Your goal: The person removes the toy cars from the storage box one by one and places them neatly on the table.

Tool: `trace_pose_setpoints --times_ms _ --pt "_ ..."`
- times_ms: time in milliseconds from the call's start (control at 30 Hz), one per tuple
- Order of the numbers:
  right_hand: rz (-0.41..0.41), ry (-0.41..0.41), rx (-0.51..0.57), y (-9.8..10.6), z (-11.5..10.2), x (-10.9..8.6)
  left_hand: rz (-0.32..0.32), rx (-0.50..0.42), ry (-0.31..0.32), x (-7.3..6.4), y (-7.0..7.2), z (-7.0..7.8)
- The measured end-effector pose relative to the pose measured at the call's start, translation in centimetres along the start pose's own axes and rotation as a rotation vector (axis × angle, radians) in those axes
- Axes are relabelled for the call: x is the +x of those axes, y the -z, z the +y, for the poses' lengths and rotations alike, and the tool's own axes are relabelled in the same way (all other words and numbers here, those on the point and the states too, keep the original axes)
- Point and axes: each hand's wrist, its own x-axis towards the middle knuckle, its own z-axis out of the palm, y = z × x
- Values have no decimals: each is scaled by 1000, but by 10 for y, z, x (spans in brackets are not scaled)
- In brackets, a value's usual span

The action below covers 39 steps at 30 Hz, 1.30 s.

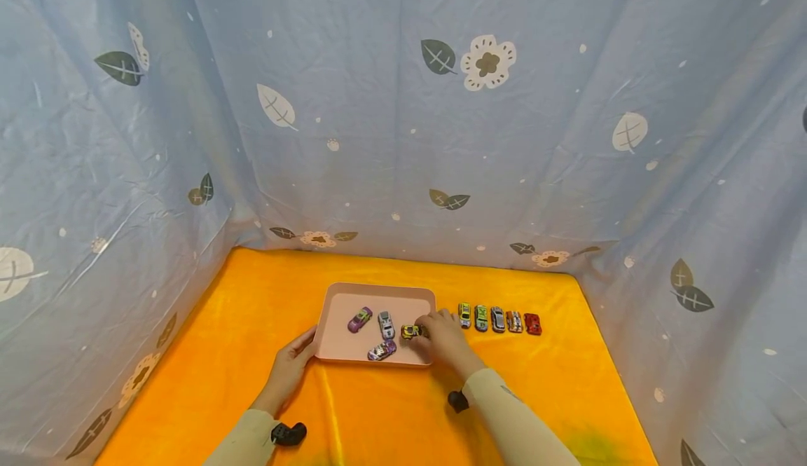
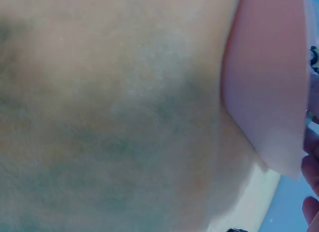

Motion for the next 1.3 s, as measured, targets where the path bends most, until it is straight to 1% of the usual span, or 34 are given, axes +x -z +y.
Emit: trace_pose_setpoints --times_ms 100,200,300,533,767,867,1033,1133,1267,1300 --pt "52 -17 76 7 -2 -1 3 -10 11 0 0 0" --pt "106 -32 157 15 -2 -5 1 -15 5 1 1 -2" --pt "141 -72 224 22 1 -9 3 -17 2 2 2 -3" --pt "207 -148 248 26 22 -21 -2 -8 -5 2 3 -2" --pt "254 -254 335 22 47 -42 -6 -12 -17 0 2 0" --pt "270 -294 341 20 53 -51 -8 -4 -15 0 3 0" --pt "290 -385 324 15 56 -62 -21 -11 -5 0 3 1" --pt "308 -469 325 10 53 -66 -47 -18 8 -5 4 13" --pt "336 -569 346 3 48 -69 -54 -18 22 -5 3 14" --pt "345 -586 347 1 47 -69 -46 -15 17 -3 3 10"
